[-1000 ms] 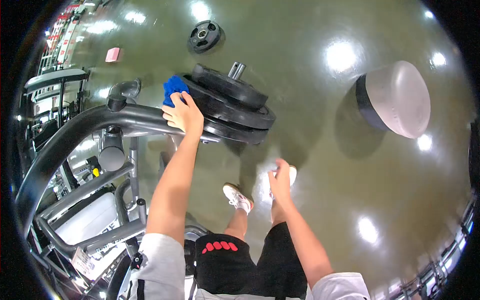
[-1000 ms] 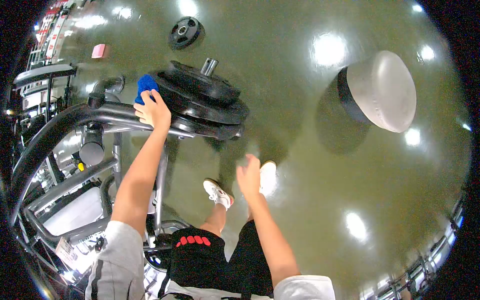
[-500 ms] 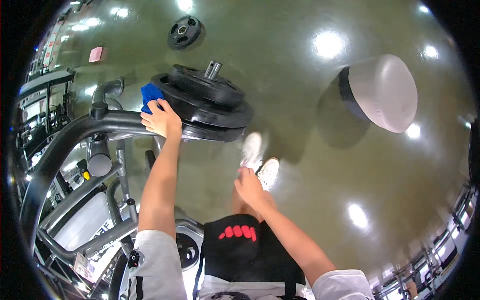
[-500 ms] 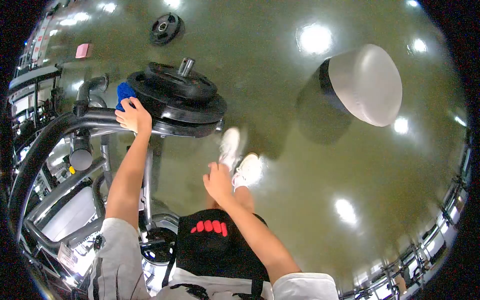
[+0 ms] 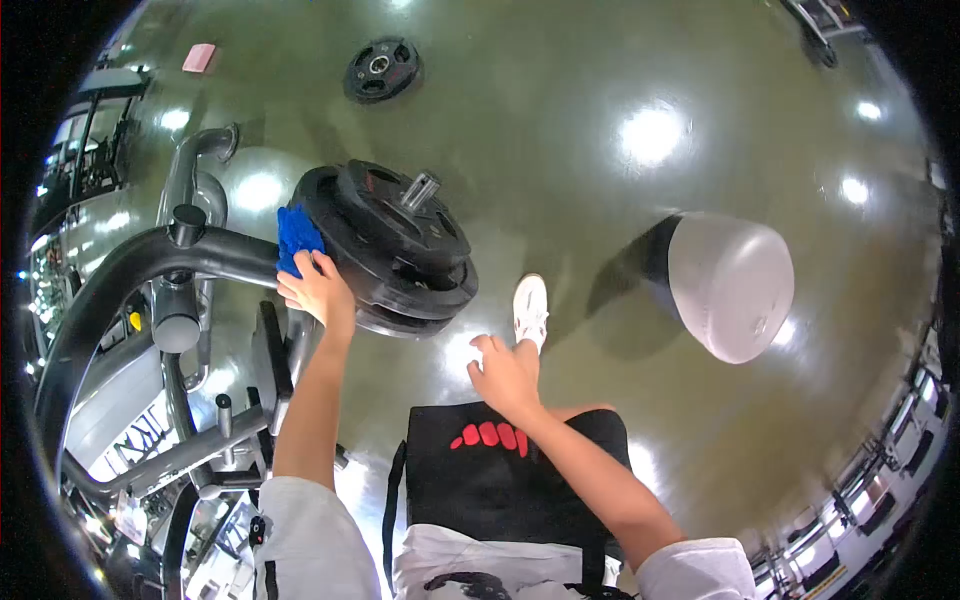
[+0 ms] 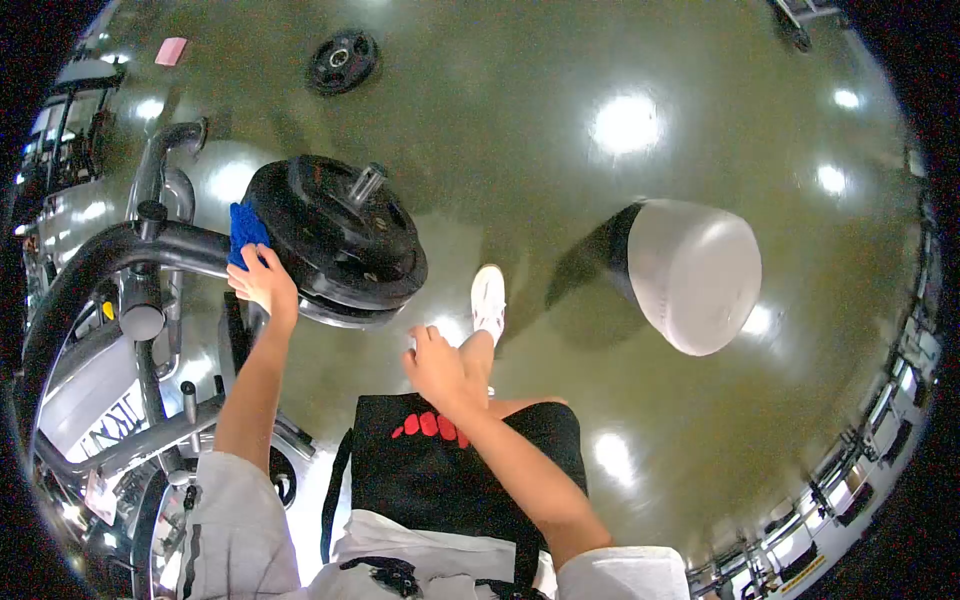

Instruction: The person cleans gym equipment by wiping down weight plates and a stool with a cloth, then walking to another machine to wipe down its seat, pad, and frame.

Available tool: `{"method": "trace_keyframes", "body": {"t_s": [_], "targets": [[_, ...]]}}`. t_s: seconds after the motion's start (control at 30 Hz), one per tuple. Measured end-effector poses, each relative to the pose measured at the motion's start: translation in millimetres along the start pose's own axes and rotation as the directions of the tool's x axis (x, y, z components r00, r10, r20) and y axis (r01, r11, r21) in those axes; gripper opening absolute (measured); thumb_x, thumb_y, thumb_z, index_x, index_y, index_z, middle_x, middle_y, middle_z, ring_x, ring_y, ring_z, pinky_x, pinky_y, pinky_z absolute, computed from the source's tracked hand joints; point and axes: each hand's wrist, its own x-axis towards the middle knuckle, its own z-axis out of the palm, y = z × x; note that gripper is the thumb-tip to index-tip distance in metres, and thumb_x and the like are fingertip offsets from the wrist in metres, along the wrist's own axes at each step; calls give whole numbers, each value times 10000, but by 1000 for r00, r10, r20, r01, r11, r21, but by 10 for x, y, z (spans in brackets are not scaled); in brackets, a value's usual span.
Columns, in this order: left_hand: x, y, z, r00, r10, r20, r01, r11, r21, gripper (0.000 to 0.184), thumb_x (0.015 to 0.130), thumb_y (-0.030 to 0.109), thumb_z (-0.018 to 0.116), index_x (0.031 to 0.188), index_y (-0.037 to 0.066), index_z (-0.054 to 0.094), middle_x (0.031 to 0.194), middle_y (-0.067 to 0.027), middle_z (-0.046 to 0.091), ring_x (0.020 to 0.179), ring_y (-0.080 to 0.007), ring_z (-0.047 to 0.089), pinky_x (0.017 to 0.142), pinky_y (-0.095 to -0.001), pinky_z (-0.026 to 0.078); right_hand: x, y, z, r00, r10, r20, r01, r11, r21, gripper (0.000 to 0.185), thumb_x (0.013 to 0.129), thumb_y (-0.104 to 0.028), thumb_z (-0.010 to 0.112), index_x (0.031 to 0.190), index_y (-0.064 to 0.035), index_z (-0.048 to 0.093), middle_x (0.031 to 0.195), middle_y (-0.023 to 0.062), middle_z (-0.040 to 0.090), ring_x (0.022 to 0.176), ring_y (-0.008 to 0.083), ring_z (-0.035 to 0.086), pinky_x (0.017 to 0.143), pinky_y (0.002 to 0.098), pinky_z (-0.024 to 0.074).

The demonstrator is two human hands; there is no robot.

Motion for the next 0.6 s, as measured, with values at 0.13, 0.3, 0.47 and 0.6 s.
{"method": "trace_keyframes", "body": {"t_s": [0.13,0.3,0.47,0.6], "targets": [[-15,-9,-8,999,-18,37,18,1000,15,177,907,287,547,1026,160,580,1012,-171,462,972,-370,443,824,-503,355,281,86,0,1000,15,25,-14,1000,-27,208,796,-164,592,984,-77,606,931,94,642,853,280,625,741,412,486],[15,106,-194,978,-98,185,85,994,74,183,918,288,527,1047,168,578,1052,-176,493,989,-377,446,817,-510,346,641,40,-47,974,-11,228,10,1000,6,276,821,-148,546,1059,-10,566,977,196,594,898,361,606,812,466,482],[-65,507,-732,911,-179,371,170,984,57,157,913,266,532,938,118,580,1015,-179,487,952,-366,454,778,-511,355,892,119,-28,923,-85,376,84,996,18,255,827,-174,522,1018,-19,586,960,197,627,876,359,626,787,451,498],[-645,731,-878,871,-257,419,333,936,-118,112,867,195,587,860,83,573,934,-188,491,872,-393,466,766,-515,374,1187,115,-192,901,-118,416,143,989,-28,212,826,-170,522,966,-35,608,910,194,648,817,364,642,750,461,508]]}}
